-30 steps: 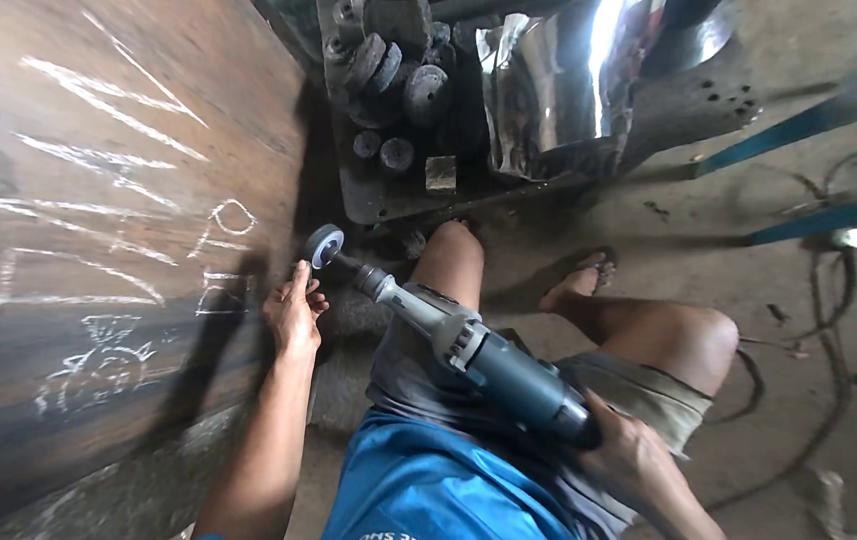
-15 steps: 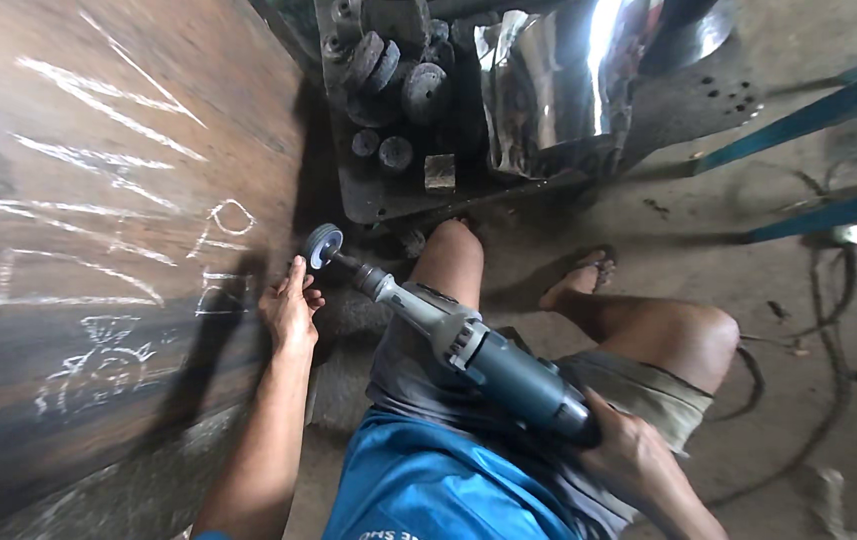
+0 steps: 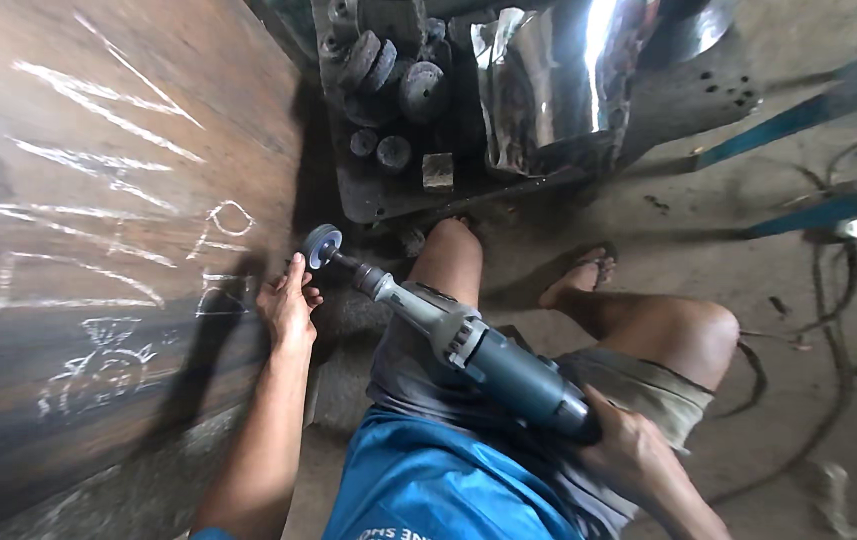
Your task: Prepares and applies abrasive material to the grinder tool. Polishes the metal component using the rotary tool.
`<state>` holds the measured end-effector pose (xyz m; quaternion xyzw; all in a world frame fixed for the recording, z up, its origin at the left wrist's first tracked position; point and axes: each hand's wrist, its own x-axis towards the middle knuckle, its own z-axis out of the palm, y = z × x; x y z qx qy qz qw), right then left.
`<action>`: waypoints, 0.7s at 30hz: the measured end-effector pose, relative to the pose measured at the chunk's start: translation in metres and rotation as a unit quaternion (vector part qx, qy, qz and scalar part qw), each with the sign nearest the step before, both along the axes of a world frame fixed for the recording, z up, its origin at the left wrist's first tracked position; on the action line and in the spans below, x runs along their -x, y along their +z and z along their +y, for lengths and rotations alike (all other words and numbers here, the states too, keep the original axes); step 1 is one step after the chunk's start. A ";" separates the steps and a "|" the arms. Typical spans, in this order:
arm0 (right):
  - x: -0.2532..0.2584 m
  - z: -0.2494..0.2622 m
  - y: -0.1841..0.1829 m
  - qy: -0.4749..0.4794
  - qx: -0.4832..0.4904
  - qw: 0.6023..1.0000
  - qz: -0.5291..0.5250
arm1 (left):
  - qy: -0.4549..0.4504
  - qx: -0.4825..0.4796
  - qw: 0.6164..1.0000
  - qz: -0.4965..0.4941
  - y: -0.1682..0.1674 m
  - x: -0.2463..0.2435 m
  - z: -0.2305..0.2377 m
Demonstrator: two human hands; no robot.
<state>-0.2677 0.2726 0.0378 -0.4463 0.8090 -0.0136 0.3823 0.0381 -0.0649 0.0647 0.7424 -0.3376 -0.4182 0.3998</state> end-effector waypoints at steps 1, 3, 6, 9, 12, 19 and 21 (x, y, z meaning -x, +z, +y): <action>0.000 0.000 0.000 0.001 0.000 1.000 0.000 | 0.001 0.000 1.000 -0.001 0.000 0.000 0.000; 0.000 0.001 -0.001 0.000 0.005 1.000 0.000 | 0.001 0.001 1.000 -0.004 0.000 -0.001 0.000; 0.000 0.001 -0.001 0.004 0.008 1.000 0.003 | 0.003 0.000 1.000 -0.007 0.000 -0.002 0.000; 0.001 0.000 0.000 0.006 0.001 1.000 0.001 | 0.005 0.001 1.000 -0.004 -0.001 -0.002 0.001; 0.001 -0.001 0.000 0.004 -0.002 1.000 0.004 | 0.004 0.001 1.000 -0.001 0.000 -0.001 0.002; 0.002 -0.001 -0.001 0.004 -0.006 1.000 0.001 | -0.007 0.000 1.000 -0.012 0.000 -0.001 0.000; 0.001 0.000 -0.001 0.002 -0.006 1.000 0.000 | -0.004 0.001 1.000 -0.013 -0.001 -0.002 0.000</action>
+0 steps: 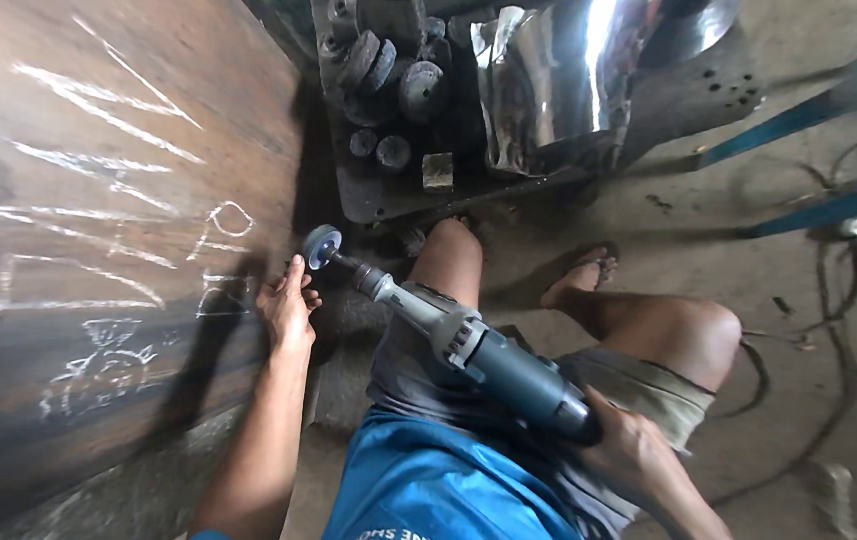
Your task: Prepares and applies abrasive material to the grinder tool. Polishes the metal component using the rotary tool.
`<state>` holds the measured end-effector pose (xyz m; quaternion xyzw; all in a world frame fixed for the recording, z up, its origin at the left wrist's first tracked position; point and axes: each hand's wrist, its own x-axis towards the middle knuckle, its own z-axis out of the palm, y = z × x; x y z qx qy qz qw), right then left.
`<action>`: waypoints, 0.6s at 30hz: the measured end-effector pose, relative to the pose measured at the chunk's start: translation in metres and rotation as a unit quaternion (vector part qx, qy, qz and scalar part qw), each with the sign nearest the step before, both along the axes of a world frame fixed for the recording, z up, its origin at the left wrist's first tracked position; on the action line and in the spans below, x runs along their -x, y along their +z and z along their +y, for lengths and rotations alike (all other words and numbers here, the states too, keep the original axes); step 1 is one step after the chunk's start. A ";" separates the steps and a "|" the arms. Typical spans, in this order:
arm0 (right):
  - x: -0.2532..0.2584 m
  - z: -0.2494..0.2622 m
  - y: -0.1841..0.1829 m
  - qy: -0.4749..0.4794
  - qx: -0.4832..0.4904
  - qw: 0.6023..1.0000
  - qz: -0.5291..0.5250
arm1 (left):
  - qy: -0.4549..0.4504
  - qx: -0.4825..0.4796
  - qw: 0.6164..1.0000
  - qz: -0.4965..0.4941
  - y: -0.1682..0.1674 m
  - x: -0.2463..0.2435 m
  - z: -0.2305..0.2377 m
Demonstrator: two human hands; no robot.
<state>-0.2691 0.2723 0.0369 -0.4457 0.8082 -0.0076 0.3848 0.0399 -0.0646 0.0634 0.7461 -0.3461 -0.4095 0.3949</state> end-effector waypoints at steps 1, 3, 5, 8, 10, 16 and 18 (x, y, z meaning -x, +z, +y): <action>0.000 0.000 0.000 0.000 0.000 1.000 0.000 | 0.002 0.001 1.000 0.001 0.000 0.000 0.000; 0.000 0.000 0.000 0.001 -0.002 1.000 0.000 | 0.003 0.000 1.000 0.004 -0.001 -0.001 -0.001; 0.000 0.001 -0.001 0.000 -0.002 1.000 0.000 | 0.006 -0.001 1.000 0.005 0.000 -0.001 -0.001; 0.000 0.000 -0.001 0.000 0.003 1.000 0.000 | 0.004 0.000 1.000 0.002 0.000 -0.002 -0.003; 0.000 0.000 0.000 0.001 0.002 1.000 0.002 | 0.004 -0.001 1.000 0.004 0.001 -0.002 -0.003; 0.000 0.000 0.000 0.004 0.008 1.000 0.001 | 0.008 -0.002 1.000 0.006 -0.001 -0.003 -0.005; 0.000 0.000 0.000 0.005 0.004 1.000 0.002 | 0.010 -0.003 1.000 0.007 -0.001 -0.002 -0.004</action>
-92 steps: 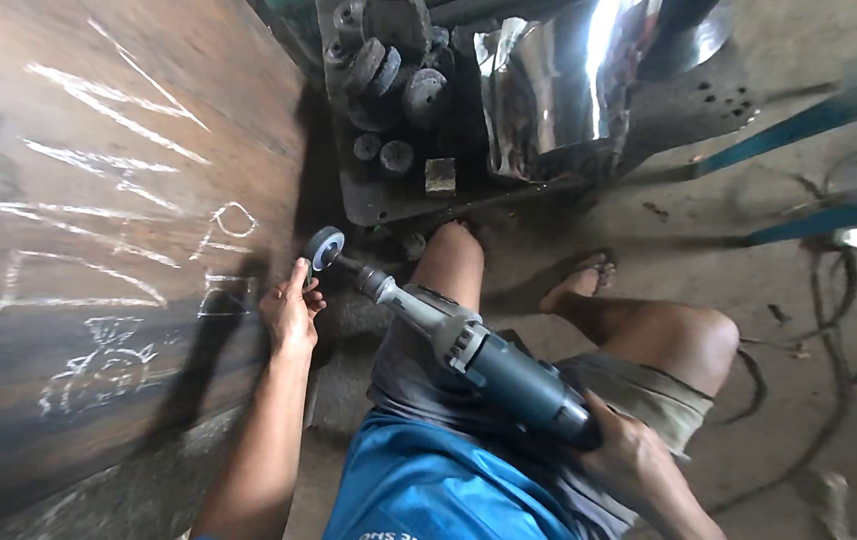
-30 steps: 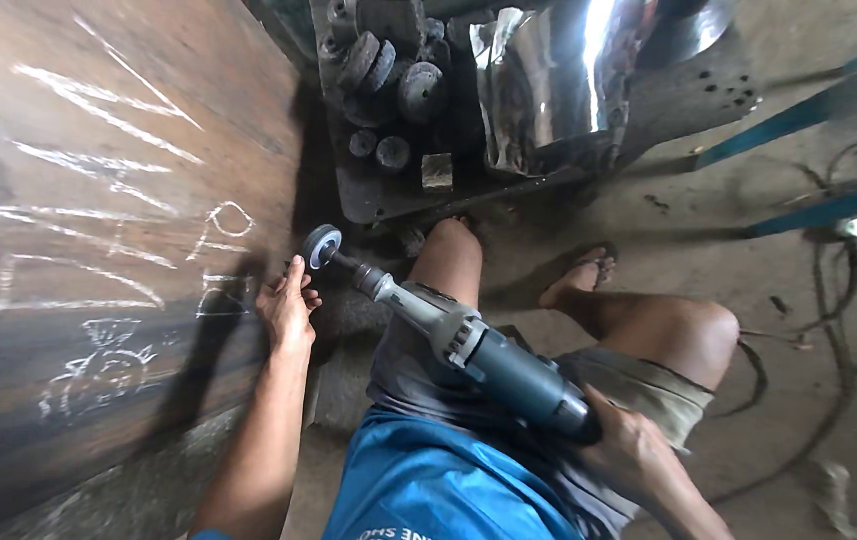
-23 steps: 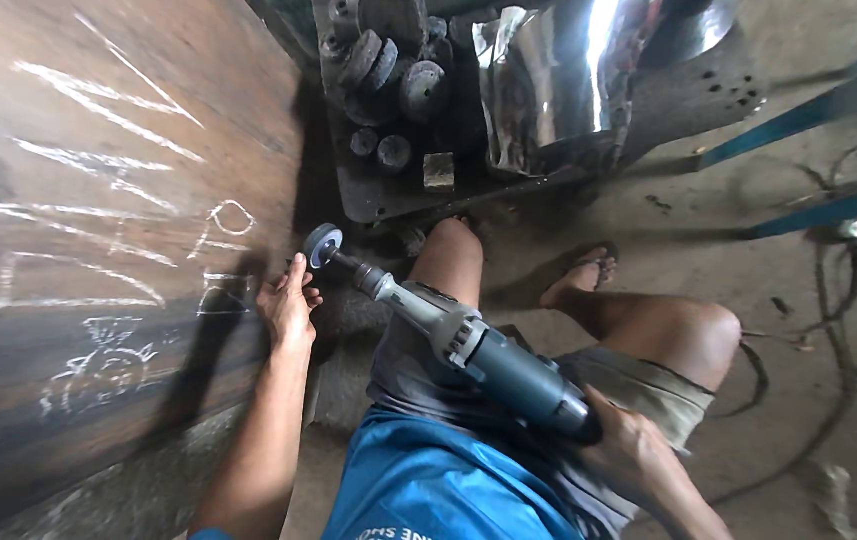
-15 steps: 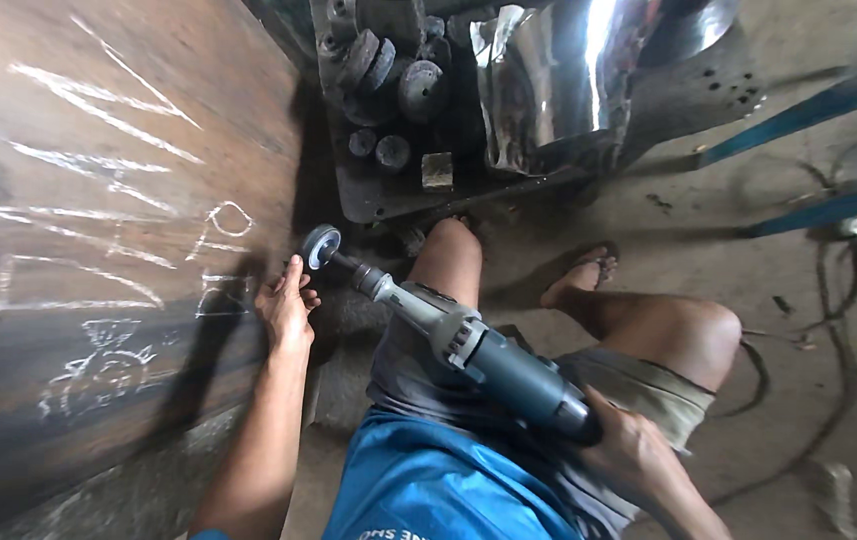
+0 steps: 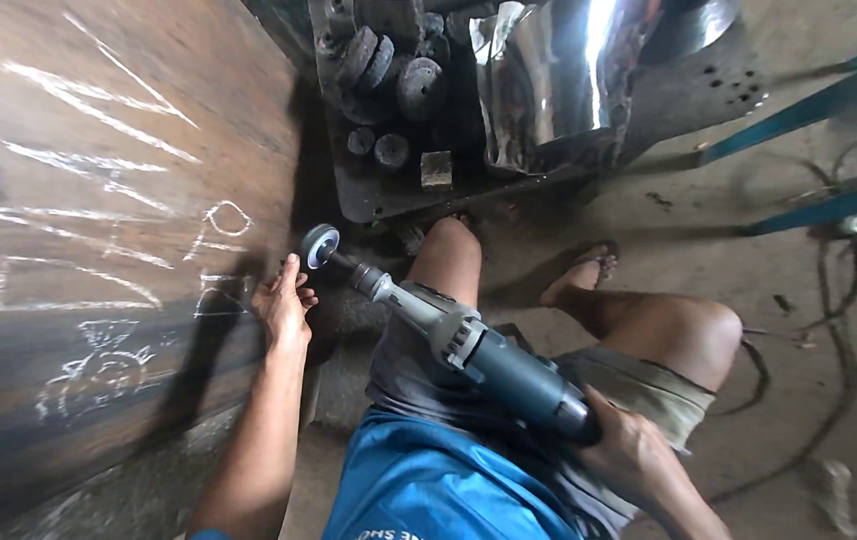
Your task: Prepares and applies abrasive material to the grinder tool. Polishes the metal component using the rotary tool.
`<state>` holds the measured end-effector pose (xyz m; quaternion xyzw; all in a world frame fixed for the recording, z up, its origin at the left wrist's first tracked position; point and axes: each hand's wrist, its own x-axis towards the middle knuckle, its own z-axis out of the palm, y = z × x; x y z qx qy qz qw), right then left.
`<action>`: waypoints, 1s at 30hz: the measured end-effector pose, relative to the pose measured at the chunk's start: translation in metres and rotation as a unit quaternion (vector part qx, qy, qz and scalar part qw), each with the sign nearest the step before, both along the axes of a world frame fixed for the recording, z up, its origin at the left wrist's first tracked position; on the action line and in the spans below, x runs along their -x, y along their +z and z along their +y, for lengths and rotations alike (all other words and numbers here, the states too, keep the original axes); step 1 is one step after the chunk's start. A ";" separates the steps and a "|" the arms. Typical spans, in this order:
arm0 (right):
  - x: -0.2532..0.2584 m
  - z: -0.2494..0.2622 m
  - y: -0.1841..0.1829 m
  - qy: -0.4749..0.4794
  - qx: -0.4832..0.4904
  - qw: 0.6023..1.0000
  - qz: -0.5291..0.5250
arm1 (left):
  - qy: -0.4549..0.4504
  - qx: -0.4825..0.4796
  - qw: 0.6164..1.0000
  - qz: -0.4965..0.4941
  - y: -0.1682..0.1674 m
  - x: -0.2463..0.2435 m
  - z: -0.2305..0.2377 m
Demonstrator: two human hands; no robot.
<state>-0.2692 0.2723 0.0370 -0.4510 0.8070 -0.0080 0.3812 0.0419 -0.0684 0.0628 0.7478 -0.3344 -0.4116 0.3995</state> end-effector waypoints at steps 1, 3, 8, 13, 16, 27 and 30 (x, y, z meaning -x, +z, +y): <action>0.000 0.000 0.000 0.000 -0.002 1.000 -0.001 | 0.002 0.000 1.000 0.000 0.000 0.001 0.001; 0.000 0.000 0.000 0.002 -0.001 1.000 -0.002 | 0.001 0.000 1.000 -0.003 0.001 0.001 0.003; 0.000 0.000 0.000 -0.001 0.006 1.000 -0.001 | -0.014 0.003 1.000 -0.013 0.001 0.004 0.008; 0.000 -0.002 0.002 -0.004 -0.009 1.000 -0.012 | -0.014 0.006 1.000 -0.012 0.001 0.004 0.008; 0.000 -0.001 0.001 -0.006 -0.005 1.000 -0.006 | -0.014 0.005 1.000 -0.009 -0.001 0.004 0.009; 0.000 0.001 -0.001 -0.005 0.007 1.000 -0.001 | -0.013 -0.002 1.000 -0.014 -0.001 0.002 0.006; -0.001 0.000 0.000 -0.005 0.009 1.000 -0.001 | -0.014 0.000 1.000 -0.014 -0.001 0.001 0.006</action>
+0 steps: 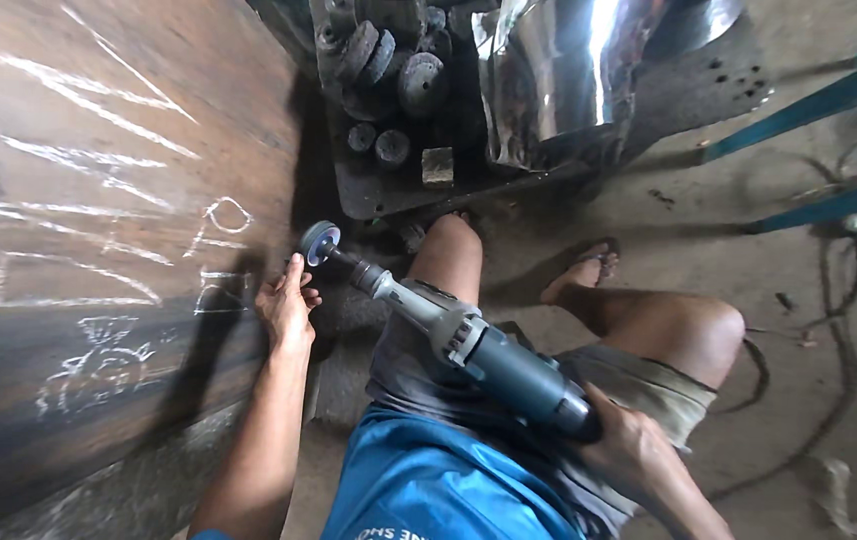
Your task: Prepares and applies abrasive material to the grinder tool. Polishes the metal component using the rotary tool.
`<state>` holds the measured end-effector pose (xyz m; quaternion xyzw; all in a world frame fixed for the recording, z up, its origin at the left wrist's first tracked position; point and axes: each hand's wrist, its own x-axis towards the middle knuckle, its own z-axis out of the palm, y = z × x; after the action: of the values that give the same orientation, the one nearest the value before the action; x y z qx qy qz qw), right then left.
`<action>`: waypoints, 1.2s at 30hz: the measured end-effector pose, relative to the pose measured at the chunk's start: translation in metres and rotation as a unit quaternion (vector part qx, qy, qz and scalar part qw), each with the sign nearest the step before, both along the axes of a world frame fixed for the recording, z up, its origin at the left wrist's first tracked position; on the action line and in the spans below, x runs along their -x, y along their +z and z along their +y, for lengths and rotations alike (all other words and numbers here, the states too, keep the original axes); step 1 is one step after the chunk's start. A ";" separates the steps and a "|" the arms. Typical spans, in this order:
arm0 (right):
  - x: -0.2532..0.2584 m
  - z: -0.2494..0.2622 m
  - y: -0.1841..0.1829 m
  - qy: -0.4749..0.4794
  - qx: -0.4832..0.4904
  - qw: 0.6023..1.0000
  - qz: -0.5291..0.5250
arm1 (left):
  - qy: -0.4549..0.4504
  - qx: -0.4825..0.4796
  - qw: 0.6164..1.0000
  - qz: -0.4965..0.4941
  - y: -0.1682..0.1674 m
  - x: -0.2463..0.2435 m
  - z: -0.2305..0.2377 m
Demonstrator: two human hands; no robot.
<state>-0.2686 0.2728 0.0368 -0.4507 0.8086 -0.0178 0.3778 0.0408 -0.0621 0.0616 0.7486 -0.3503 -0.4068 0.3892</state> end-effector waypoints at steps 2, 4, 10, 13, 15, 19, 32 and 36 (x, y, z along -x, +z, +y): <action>0.000 0.000 0.000 0.000 0.003 1.000 -0.002 | 0.001 -0.001 1.000 0.000 0.000 0.000 0.000; 0.000 0.000 0.000 0.001 -0.001 1.000 -0.004 | 0.002 -0.001 1.000 -0.001 0.000 0.001 -0.001; 0.001 -0.001 0.001 0.000 -0.016 1.000 -0.005 | -0.006 0.000 1.000 0.000 0.001 0.002 0.001; -0.001 -0.004 0.004 0.002 -0.032 0.999 0.000 | -0.006 0.003 1.000 -0.002 0.003 0.003 0.001; -0.003 -0.004 0.005 -0.001 -0.031 0.999 0.008 | -0.003 0.002 1.000 -0.001 0.003 0.003 0.000; -0.003 -0.001 0.002 0.000 -0.005 1.000 0.014 | -0.002 0.003 1.000 0.001 0.003 0.004 0.000; -0.004 0.002 -0.001 0.003 0.036 0.999 0.028 | 0.004 0.005 1.000 -0.007 0.002 0.002 0.001; -0.004 0.003 -0.001 0.001 0.032 0.999 0.024 | 0.003 0.007 1.000 -0.009 0.001 0.002 0.001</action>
<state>-0.2649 0.2753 0.0354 -0.4638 0.8158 -0.0320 0.3439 0.0385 -0.0614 0.0628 0.7506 -0.3541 -0.3964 0.3925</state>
